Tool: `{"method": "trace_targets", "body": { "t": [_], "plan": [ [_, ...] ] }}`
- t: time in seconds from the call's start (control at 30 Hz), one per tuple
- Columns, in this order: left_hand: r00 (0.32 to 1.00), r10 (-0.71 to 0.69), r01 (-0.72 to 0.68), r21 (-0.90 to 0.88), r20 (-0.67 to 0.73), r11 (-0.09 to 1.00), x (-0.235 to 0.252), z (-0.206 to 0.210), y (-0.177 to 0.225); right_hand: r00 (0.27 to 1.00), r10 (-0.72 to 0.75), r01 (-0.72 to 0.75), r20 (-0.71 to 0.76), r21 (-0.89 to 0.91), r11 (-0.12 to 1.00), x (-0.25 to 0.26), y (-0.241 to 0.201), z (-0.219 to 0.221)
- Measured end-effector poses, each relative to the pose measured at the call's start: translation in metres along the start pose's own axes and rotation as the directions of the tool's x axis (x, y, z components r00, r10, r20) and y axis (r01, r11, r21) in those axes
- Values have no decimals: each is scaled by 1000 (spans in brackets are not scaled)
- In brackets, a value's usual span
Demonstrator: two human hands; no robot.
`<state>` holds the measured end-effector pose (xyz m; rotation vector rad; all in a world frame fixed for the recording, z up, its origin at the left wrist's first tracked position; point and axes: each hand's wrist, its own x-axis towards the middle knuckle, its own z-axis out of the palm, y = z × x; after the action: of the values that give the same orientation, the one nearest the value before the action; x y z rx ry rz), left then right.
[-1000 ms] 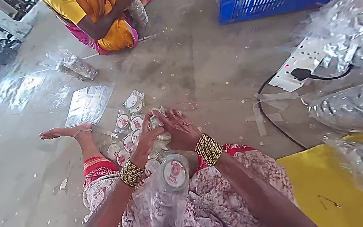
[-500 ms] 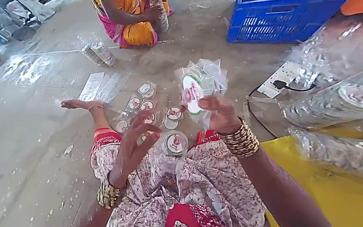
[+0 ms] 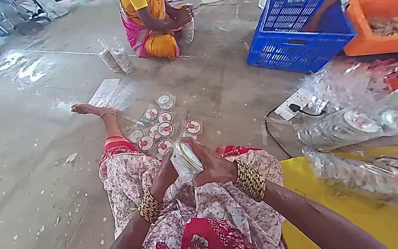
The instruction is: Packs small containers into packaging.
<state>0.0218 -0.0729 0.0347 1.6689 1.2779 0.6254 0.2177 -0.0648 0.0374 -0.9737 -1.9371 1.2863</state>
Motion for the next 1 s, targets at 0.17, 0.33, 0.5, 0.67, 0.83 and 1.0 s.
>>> {"method": "trace_targets", "body": {
  "t": [0.17,0.33,0.5,0.67,0.83,1.0],
  "plan": [
    [991,83,-41,-356,104,934,21,13,-25,883,436,-411,175,-163,897,4,-18,-15],
    [965,-8,98,-330,263,939,32,18,-22,642,733,-617,225,-415,669,31,-17,-27],
    [953,31,94,-391,301,915,30,23,-5,595,803,-509,36,-756,411,53,-6,-5],
    [959,54,85,-465,277,881,42,24,-11,728,685,-421,14,-780,463,43,65,12],
    [956,83,92,-555,283,827,51,17,-19,653,714,-283,253,-793,540,64,43,-21],
    [944,51,147,-553,326,820,53,27,-10,564,778,-233,277,-850,472,67,103,3]
  ]
}}
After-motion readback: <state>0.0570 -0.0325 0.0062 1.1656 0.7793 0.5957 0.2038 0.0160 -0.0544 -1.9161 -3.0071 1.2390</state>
